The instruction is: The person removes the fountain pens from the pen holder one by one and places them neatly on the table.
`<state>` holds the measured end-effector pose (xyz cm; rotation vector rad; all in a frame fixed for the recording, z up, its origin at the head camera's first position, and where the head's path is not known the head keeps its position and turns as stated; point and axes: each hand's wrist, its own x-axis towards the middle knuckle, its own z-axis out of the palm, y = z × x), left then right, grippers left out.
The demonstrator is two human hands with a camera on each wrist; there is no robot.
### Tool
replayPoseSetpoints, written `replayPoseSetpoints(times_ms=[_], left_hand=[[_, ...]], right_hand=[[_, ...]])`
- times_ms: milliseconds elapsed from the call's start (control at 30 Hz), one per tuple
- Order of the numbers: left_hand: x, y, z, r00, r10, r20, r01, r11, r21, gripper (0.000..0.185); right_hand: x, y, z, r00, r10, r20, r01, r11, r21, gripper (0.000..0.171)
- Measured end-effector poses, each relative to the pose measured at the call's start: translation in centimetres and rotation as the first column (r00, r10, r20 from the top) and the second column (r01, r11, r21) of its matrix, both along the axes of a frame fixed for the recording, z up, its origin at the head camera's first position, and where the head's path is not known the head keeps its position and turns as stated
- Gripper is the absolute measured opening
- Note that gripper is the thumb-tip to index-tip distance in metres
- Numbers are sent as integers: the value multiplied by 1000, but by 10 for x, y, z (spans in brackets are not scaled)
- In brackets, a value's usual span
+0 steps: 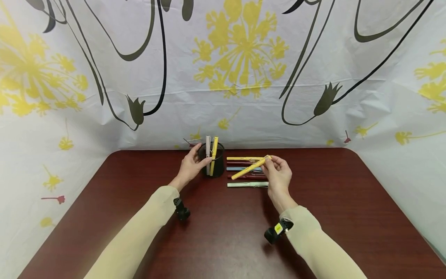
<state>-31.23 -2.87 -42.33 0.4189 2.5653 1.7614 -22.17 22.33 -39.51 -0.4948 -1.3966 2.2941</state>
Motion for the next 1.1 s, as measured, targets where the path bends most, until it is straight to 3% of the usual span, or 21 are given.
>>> replayPoseSetpoints(times_ms=[500,700,800,900,1100], left_hand=[[-1,1,0,1000,1,8,-1,1000,9,80],[-1,1,0,1000,-6,5,6,1000,3,80],[-1,1,1,1000,0,0,0,1000,2,80],[0,0,1,1000,8,-3,-8,1000,1,80],[0,0,1,1000,11,2,-11,1000,-10,80]], right_hand=[[34,5,-33,982,119,147,-120,993,-3,10],[43,17,-39,953,225,202,-236,971,30,12],[46,26,-41,923,311,226,-334,940,71,12],[47,33,-43,887,386,254,-432,887,161,12],[43,41,-45,842,420,339,-529,765,367,23]])
